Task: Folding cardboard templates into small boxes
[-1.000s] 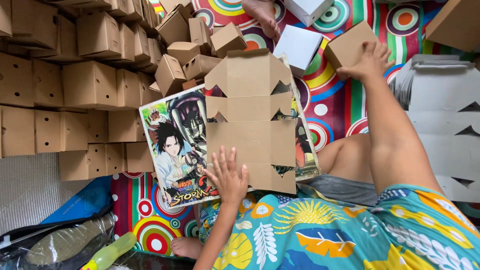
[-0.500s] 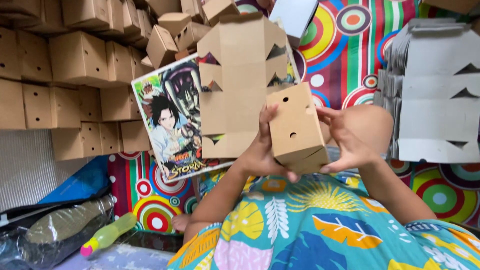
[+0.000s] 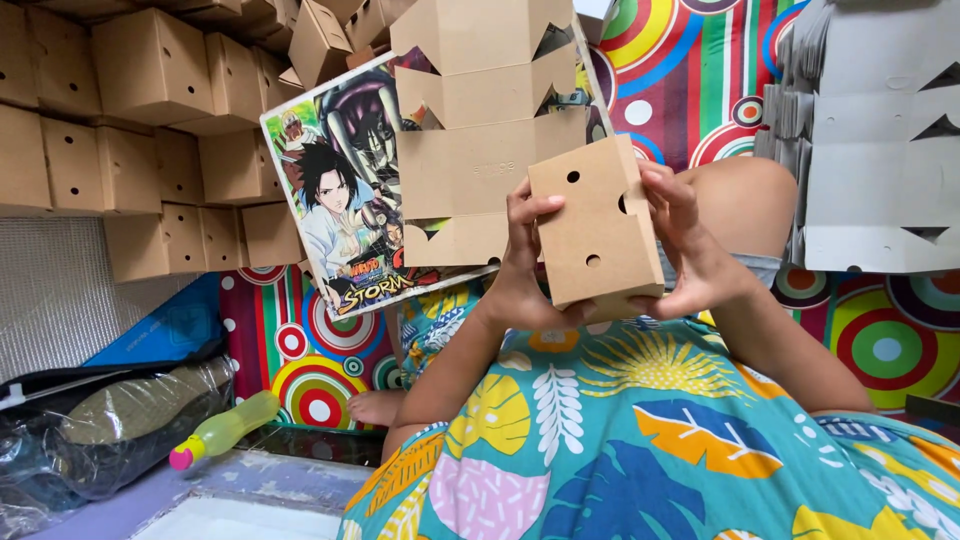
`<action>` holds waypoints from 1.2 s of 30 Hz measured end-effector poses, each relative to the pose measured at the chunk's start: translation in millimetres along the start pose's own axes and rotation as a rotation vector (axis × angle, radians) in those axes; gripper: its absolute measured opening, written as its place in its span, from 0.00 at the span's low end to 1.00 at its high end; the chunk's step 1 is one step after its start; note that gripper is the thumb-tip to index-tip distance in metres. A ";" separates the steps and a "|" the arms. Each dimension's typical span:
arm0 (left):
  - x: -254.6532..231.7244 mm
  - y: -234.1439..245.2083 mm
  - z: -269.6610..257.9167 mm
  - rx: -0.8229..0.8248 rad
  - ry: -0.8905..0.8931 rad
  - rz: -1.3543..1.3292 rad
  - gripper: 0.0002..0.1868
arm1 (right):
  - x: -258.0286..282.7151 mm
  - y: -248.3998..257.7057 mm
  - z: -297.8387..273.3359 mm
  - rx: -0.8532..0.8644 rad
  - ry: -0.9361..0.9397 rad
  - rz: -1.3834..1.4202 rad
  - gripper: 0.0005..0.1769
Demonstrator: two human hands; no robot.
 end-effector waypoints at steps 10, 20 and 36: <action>11.5 14.3 -2.2 0.022 0.044 -0.042 0.69 | 4.9 -9.7 11.9 -0.035 -0.009 -0.286 0.72; 55.9 47.3 -26.3 -0.221 0.337 -0.004 0.47 | -4.3 -6.8 8.2 0.015 -0.057 -0.495 0.24; 112.0 1.5 -82.5 -0.025 0.689 -0.167 0.55 | -35.1 10.9 -34.1 0.074 -0.338 -0.590 0.17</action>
Point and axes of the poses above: each hand's wrist, its own z-axis towards the middle knuckle, its own y-axis out of the back of the hand, x = y × z, the point moved 10 cm from there along z, towards the middle knuckle, and after that the axes turned 2 degrees about -z, right-handed, at the moved point
